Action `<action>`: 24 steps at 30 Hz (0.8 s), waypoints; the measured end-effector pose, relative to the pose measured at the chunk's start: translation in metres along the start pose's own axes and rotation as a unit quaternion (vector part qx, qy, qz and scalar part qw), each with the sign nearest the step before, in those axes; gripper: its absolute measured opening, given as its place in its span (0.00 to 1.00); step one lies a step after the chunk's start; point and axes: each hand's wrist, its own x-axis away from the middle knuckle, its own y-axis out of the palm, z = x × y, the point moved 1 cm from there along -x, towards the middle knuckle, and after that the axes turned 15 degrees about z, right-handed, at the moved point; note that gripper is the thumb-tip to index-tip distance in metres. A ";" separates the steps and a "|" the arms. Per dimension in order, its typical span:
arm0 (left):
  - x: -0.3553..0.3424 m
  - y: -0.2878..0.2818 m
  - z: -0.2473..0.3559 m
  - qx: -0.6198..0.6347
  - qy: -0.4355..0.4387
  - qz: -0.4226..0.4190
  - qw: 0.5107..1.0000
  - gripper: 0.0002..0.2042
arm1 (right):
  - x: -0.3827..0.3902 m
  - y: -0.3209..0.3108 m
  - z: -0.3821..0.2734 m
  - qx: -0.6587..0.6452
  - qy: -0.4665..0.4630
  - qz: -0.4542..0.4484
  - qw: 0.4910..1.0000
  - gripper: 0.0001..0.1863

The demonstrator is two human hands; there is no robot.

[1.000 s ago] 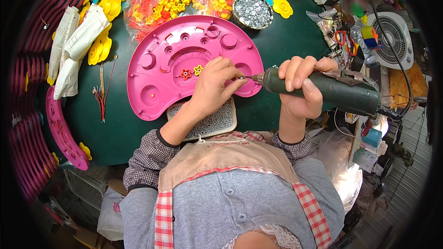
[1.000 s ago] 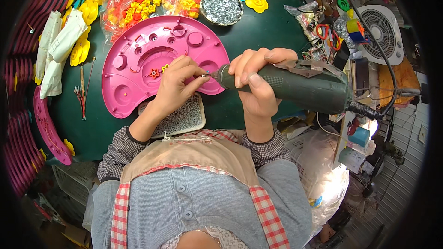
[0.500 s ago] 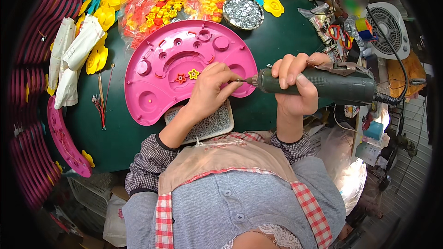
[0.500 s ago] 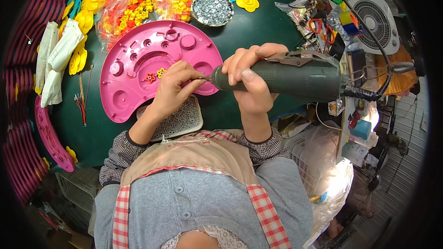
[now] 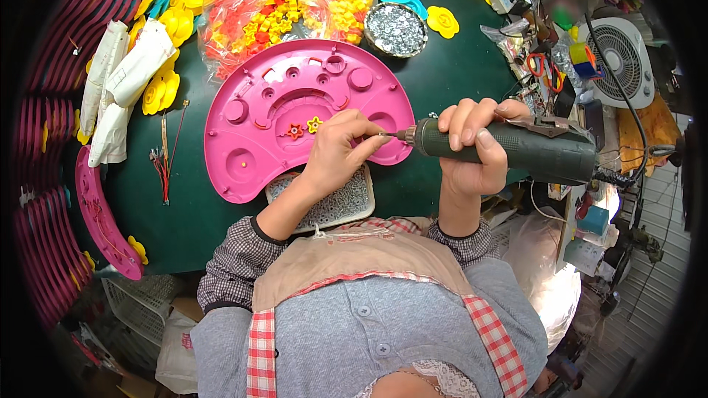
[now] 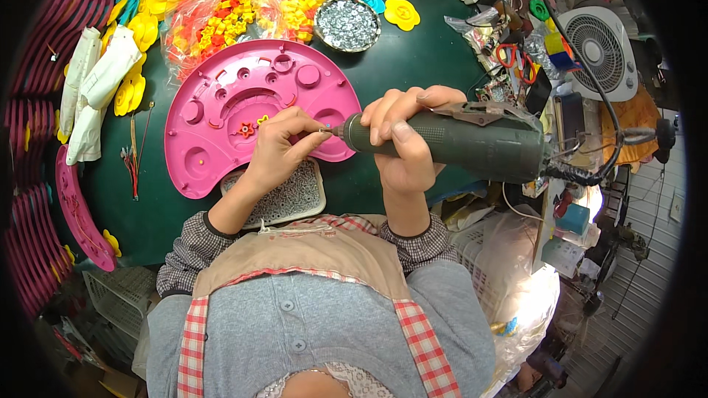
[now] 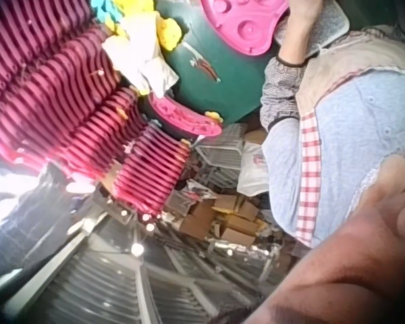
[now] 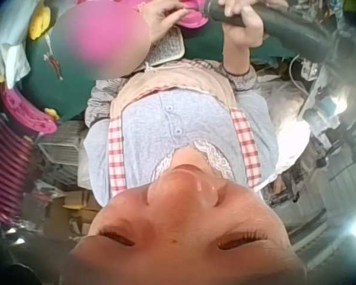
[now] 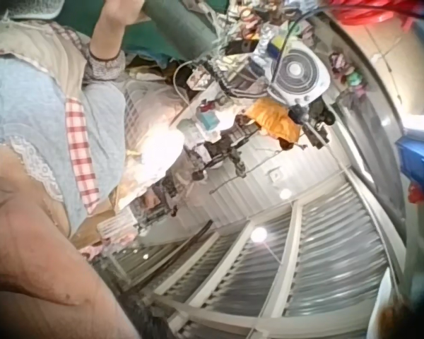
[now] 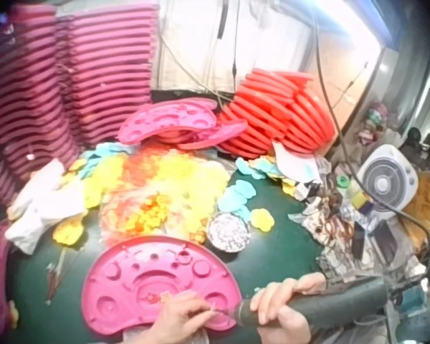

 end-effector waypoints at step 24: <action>0.009 -0.010 -0.001 -0.194 0.136 -0.037 0.971 0.14 | 0.009 -0.016 0.040 0.118 -0.017 -0.056 0.991 0.23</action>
